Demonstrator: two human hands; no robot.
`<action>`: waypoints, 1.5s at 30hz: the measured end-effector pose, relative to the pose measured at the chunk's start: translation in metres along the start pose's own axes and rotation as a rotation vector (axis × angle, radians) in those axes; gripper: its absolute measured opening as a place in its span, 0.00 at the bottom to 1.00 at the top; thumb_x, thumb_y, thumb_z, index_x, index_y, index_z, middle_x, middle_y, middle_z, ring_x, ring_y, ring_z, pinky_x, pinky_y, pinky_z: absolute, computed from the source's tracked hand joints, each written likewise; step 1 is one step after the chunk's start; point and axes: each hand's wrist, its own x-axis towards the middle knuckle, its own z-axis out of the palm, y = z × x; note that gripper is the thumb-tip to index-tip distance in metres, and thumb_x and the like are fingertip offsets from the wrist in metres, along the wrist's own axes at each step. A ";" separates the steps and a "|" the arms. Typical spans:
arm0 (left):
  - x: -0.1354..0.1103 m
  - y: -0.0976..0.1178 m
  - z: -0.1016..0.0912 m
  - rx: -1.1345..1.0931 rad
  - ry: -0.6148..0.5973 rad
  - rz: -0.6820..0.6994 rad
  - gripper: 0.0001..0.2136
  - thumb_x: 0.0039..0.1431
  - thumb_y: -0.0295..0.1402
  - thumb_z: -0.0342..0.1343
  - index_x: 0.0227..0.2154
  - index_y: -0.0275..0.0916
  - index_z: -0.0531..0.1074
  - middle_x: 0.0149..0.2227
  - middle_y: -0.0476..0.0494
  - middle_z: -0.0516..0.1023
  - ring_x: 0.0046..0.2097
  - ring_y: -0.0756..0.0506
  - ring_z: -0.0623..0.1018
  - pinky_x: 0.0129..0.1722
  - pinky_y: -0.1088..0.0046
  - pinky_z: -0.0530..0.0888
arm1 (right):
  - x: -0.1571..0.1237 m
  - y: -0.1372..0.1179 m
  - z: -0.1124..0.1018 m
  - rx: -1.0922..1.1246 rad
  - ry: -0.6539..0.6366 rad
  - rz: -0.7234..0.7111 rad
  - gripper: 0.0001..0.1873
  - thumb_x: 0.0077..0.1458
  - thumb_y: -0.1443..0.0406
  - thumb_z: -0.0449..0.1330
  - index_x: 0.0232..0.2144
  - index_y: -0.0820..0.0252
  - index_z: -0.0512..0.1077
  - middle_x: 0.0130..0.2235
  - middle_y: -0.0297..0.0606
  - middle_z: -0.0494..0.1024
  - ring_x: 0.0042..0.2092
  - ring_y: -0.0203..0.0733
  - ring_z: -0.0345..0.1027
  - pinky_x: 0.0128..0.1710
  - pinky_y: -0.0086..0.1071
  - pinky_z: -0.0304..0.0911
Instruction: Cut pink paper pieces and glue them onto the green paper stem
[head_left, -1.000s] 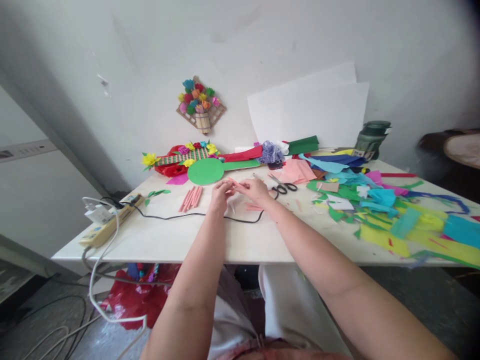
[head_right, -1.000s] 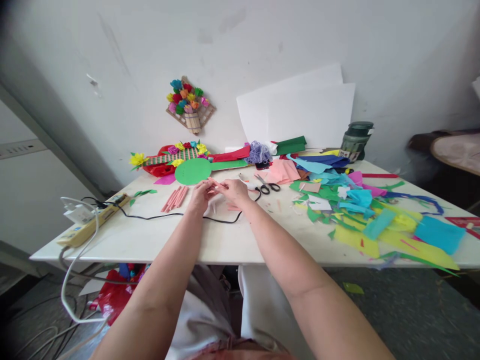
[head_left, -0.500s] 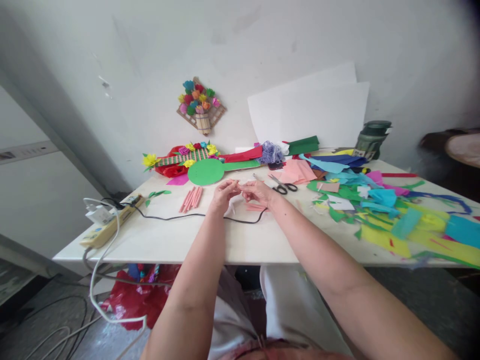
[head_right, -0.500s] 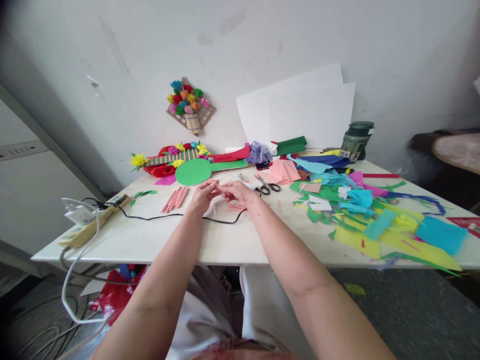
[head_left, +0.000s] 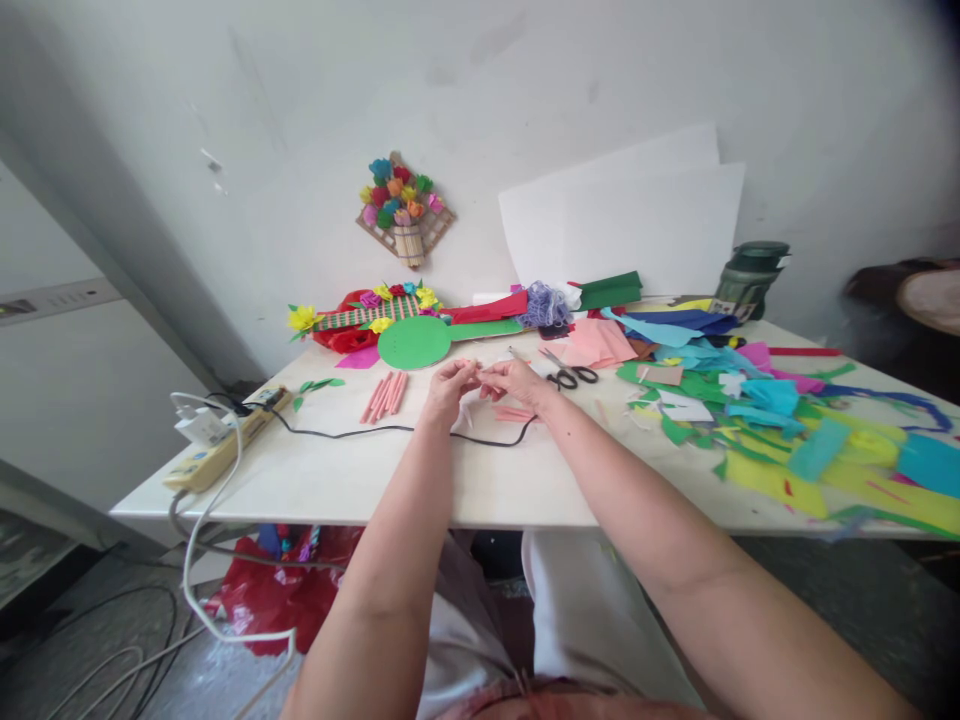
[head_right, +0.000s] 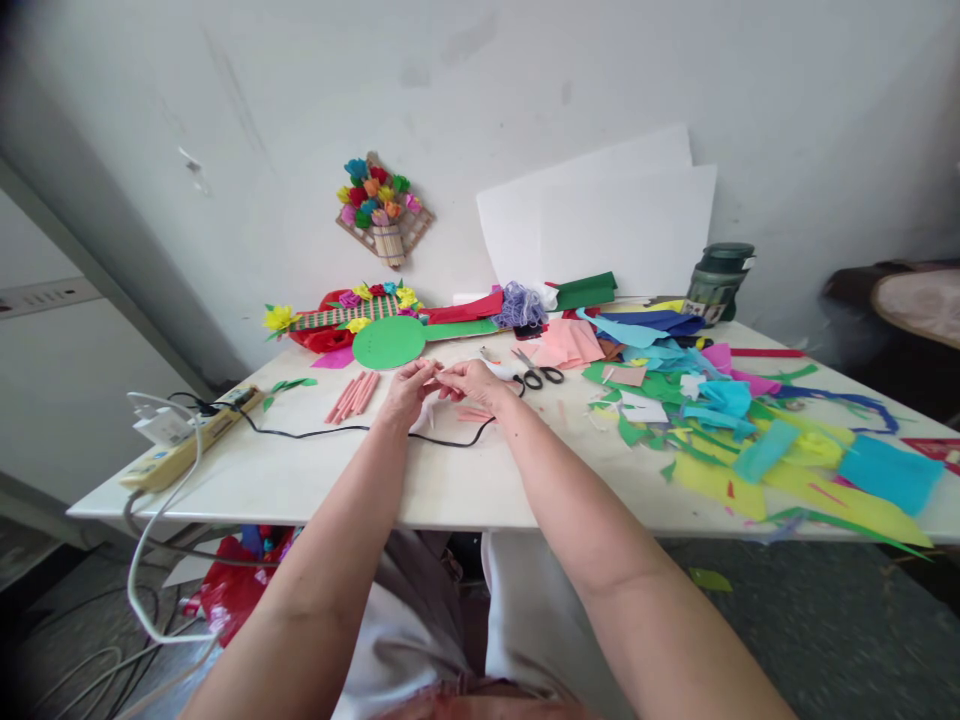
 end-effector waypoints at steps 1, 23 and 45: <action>0.000 0.000 0.000 -0.002 0.020 0.000 0.12 0.41 0.39 0.65 0.22 0.36 0.71 0.26 0.48 0.74 0.27 0.51 0.73 0.31 0.72 0.71 | -0.001 0.000 0.000 0.015 -0.010 0.010 0.20 0.40 0.51 0.65 0.23 0.65 0.73 0.20 0.34 0.74 0.21 0.29 0.61 0.23 0.25 0.57; 0.004 -0.003 -0.002 0.034 0.238 -0.047 0.16 0.35 0.42 0.67 0.21 0.34 0.73 0.22 0.48 0.73 0.25 0.52 0.72 0.31 0.74 0.69 | -0.006 -0.003 0.003 0.032 0.023 0.125 0.19 0.44 0.55 0.64 0.17 0.64 0.67 0.22 0.36 0.75 0.21 0.30 0.65 0.23 0.24 0.62; 0.004 0.001 0.002 0.048 0.292 -0.014 0.16 0.34 0.41 0.67 0.21 0.35 0.72 0.23 0.46 0.74 0.26 0.52 0.73 0.30 0.75 0.70 | -0.007 -0.015 -0.011 -0.095 0.053 0.169 0.12 0.45 0.62 0.66 0.21 0.66 0.72 0.19 0.36 0.75 0.18 0.29 0.65 0.18 0.21 0.61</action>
